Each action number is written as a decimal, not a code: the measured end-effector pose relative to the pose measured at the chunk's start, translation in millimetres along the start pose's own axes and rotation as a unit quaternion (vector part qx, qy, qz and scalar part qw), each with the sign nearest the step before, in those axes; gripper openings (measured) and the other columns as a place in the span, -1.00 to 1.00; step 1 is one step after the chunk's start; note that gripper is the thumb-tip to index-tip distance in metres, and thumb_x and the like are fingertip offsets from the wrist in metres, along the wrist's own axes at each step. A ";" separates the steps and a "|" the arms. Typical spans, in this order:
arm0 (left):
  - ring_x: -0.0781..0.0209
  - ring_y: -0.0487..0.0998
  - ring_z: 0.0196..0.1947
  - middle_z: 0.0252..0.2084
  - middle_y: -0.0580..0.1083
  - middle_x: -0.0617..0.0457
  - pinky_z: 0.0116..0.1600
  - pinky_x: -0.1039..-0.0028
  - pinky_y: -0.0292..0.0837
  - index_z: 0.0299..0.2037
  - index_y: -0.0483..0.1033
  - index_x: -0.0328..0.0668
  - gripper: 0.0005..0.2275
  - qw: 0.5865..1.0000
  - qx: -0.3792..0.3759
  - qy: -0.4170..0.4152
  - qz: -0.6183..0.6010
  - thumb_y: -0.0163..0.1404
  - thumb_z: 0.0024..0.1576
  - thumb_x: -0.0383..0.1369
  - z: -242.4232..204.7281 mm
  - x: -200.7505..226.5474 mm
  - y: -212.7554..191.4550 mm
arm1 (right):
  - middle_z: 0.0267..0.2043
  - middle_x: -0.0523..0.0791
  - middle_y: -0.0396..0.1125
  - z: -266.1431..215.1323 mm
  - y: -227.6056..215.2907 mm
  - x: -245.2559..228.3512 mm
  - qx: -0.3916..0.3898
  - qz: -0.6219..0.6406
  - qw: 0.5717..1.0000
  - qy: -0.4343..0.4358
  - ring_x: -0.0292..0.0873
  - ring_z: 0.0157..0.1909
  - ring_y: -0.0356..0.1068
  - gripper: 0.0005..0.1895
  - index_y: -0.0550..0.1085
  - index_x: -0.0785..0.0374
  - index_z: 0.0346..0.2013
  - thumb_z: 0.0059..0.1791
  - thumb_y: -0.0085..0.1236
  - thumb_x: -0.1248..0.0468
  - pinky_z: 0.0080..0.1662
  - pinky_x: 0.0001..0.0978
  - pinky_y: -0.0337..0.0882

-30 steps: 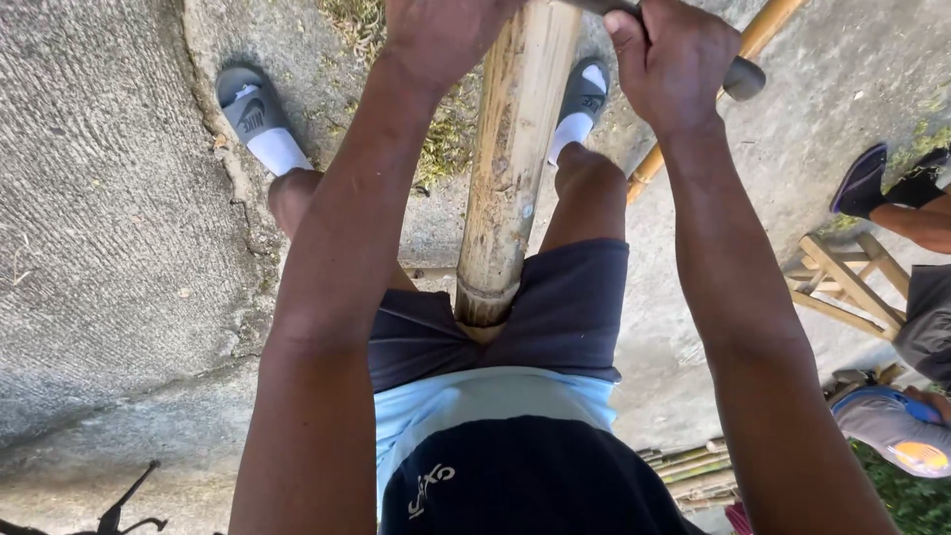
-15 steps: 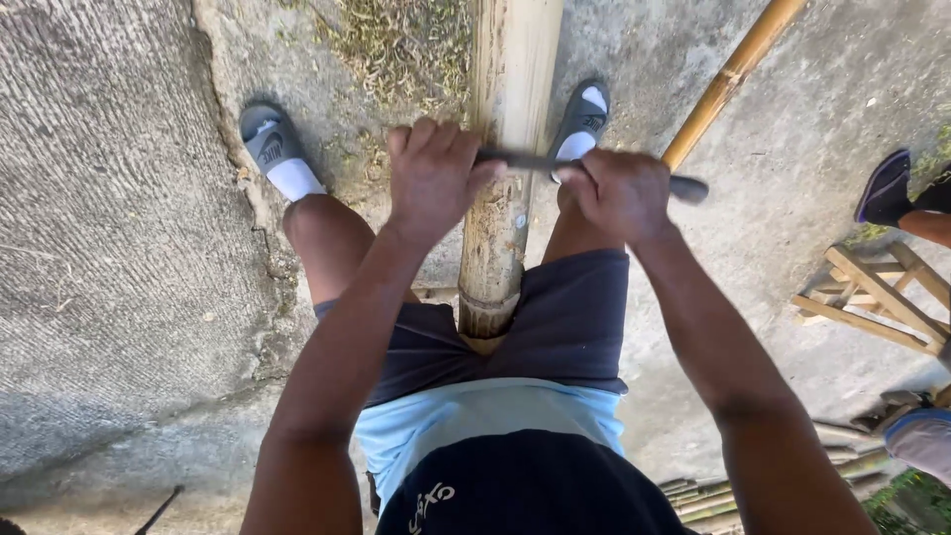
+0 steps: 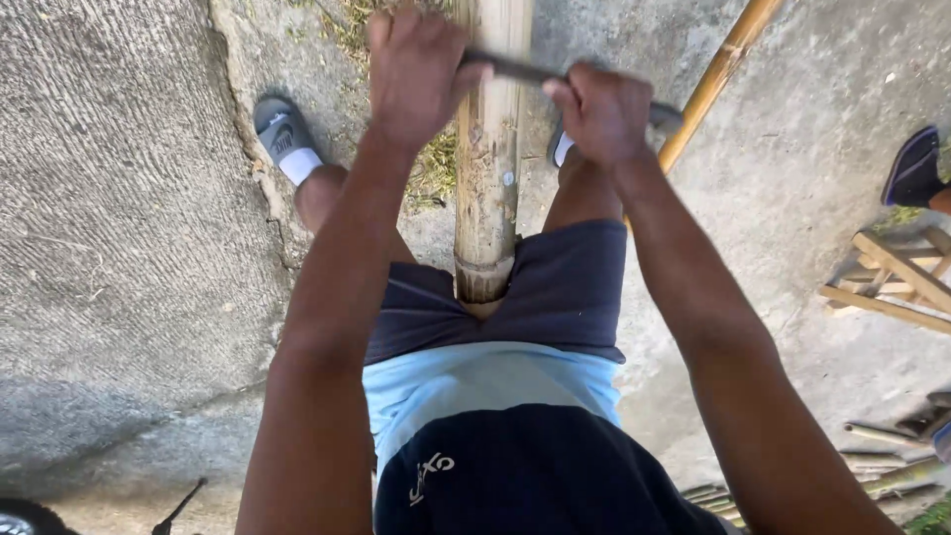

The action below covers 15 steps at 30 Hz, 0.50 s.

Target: Scraping the outer layer of a bamboo stalk using a machete.

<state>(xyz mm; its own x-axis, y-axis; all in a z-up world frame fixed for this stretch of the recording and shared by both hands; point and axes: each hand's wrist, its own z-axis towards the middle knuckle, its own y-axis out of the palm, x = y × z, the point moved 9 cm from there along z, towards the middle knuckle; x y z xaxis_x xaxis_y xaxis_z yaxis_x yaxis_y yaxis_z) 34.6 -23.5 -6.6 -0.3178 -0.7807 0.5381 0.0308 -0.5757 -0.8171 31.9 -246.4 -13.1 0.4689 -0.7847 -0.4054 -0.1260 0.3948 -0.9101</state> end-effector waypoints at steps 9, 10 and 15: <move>0.12 0.38 -0.16 -0.30 0.46 0.10 0.03 0.19 0.13 -0.26 0.58 -0.06 -0.64 0.997 -0.062 -0.045 0.018 0.13 0.17 0.07 -85.5 43.6 -0.8 | -0.55 -0.12 0.23 -66.1 -20.9 -54.3 -0.016 0.002 0.999 -0.031 -0.05 -0.51 0.30 -0.47 0.34 0.16 -0.49 0.22 0.05 -0.11 -0.38 -0.18 0.30; 0.11 0.39 -0.16 -0.30 0.47 0.08 0.02 0.18 0.13 -0.25 0.58 -0.08 -0.62 0.998 -0.043 -0.046 0.021 0.14 0.15 0.08 -84.3 40.4 -0.9 | -0.53 -0.13 0.26 -59.3 -15.7 -48.4 -0.041 0.007 0.999 -0.033 -0.08 -0.51 0.32 -0.45 0.37 0.18 -0.49 0.22 0.05 -0.12 -0.39 -0.21 0.29; 0.04 0.42 -0.17 -0.28 0.50 0.04 0.00 0.12 0.17 -0.22 0.60 -0.03 -0.63 0.998 0.004 -0.046 -0.033 0.12 0.21 0.09 -7.1 -15.4 2.6 | -0.70 -0.19 0.18 17.7 7.5 6.8 -0.089 -0.064 0.994 -0.004 -0.17 -0.70 0.18 -0.49 0.39 0.09 -0.54 0.20 0.12 -0.08 -0.51 -0.24 0.22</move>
<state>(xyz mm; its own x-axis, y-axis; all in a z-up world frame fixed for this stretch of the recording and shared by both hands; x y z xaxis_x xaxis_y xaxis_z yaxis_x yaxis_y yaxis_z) 32.8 -11.2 -18.5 -0.2319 -0.7602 0.6069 0.0207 -0.6277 -0.7782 49.6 -240.3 -21.1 0.4978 -0.8190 -0.2854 -0.2167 0.2012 -0.9553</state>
